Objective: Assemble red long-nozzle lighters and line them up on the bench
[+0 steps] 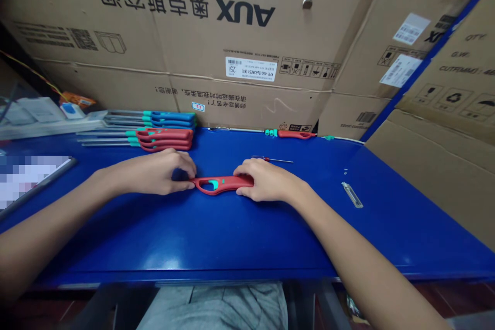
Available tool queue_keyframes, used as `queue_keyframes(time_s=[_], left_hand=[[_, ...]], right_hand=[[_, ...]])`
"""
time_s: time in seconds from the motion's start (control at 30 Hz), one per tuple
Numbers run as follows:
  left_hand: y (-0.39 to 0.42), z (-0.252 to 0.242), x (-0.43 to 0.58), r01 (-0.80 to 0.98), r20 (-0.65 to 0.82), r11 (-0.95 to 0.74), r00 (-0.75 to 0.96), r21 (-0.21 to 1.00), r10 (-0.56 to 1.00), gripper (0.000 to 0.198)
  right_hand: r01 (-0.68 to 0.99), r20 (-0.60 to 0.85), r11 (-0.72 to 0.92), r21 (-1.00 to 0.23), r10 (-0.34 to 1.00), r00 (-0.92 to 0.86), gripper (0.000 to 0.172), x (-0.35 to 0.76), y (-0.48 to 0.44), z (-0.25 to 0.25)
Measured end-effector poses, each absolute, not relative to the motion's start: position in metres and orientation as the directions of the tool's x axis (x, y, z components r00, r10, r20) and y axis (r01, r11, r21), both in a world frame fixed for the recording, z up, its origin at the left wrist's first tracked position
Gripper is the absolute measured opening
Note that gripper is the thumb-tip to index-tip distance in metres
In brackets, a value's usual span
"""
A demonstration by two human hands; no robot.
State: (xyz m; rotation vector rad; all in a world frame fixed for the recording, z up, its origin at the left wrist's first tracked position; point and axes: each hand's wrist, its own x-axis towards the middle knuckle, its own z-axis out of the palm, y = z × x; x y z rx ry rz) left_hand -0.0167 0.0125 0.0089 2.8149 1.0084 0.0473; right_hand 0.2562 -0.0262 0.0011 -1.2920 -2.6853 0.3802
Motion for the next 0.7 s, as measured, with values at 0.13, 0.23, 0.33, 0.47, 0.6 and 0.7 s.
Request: queue_keyframes(time_s=[0.13, 0.23, 0.33, 0.47, 0.6, 0.7], left_hand=[[0.0131, 0.0085, -0.0163, 0.628, -0.013, -0.763, 0.773, 0.156, 0.634, 0.018], [0.0131, 0.0084, -0.0159, 0.629, -0.008, -0.761, 0.772, 0.157, 0.636, 0.017], [0.0129, 0.0083, -0.0157, 0.633, -0.012, -0.759, 0.769, 0.153, 0.639, 0.017], [0.0136, 0.0074, -0.0162, 0.623, -0.001, -0.764, 0.775, 0.164, 0.632, 0.015], [0.0152, 0.0059, -0.0167, 0.606, 0.018, -0.775, 0.786, 0.178, 0.618, 0.015], [0.0154, 0.0058, -0.0166, 0.602, 0.020, -0.776, 0.788, 0.188, 0.616, 0.015]], right_hand=[[0.746, 0.021, 0.598, -0.294, 0.784, -0.620, 0.034, 0.2568, -0.0260, 0.0002], [0.749, 0.018, 0.594, -0.294, 0.787, -0.617, 0.035, 0.2569, -0.0258, -0.0001], [0.753, 0.005, 0.593, -0.286, 0.786, -0.618, 0.036, 0.2563, -0.0256, 0.0006], [0.759, -0.006, 0.586, -0.285, 0.791, -0.612, 0.037, 0.2558, -0.0263, 0.0024], [0.757, -0.003, 0.593, -0.274, 0.786, -0.618, 0.037, 0.2560, -0.0266, 0.0028], [0.749, 0.005, 0.604, -0.274, 0.779, -0.627, 0.036, 0.2561, -0.0260, 0.0023]])
